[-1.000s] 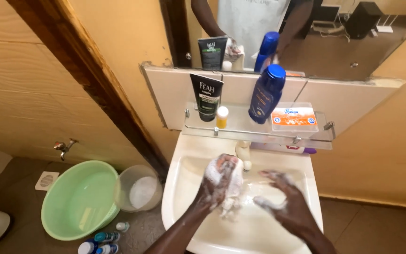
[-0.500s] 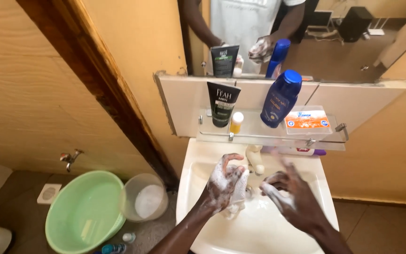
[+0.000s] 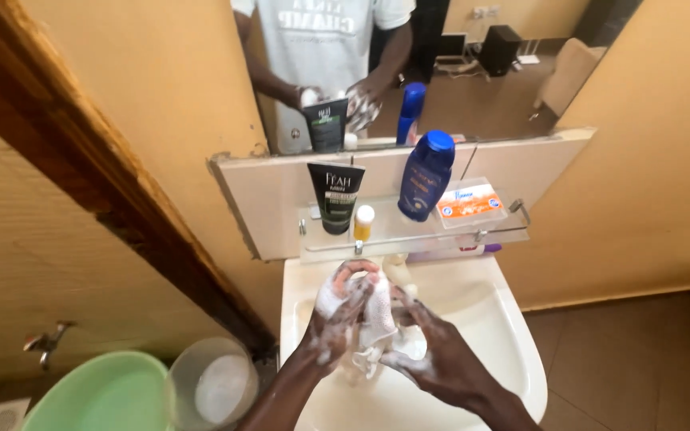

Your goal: The person washes a small plastic container with soap and water in a bathroom sink.

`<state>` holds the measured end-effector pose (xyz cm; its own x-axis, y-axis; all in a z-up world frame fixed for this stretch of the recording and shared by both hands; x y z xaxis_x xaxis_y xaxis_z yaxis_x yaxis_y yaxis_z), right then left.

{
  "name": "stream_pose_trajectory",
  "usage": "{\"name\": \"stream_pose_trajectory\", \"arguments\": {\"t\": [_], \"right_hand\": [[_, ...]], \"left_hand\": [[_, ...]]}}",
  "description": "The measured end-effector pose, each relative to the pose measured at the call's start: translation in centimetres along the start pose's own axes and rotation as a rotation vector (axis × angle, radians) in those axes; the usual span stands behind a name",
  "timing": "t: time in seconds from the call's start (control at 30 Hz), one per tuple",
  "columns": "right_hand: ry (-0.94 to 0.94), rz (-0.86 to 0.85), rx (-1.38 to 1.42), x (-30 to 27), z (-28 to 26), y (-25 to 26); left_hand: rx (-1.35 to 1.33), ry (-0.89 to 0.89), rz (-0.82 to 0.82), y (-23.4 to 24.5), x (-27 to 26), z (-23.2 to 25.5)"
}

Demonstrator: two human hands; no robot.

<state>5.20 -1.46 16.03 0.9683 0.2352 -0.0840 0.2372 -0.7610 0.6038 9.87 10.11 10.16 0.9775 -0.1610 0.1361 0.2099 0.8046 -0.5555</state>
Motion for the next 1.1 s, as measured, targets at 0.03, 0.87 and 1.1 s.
{"name": "stream_pose_trajectory", "arguments": {"t": [0.03, 0.87, 1.1], "right_hand": [[0.004, 0.013, -0.001, 0.2, 0.2, 0.1], [-0.142, 0.135, -0.099, 2.1, 1.8, 0.0], [-0.285, 0.358, -0.229, 2.7, 2.4, 4.3]], "left_hand": [[0.002, -0.004, -0.012, 0.1, 0.3, 0.3], [0.537, -0.234, -0.045, 4.5, -2.0, 4.7], [0.374, 0.064, 0.022, 9.8, -1.3, -1.4]]}}
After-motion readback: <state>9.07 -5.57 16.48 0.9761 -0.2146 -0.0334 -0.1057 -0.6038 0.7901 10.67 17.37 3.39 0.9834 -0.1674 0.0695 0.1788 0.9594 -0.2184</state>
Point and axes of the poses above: each hand's wrist, its own x-axis towards the middle knuckle, its own y-axis out of the back of the hand, z = x × y, the point moved 10 cm from there along x, towards the middle knuckle, and after that the axes turned 15 degrees about -y, right-handed, at the moved point
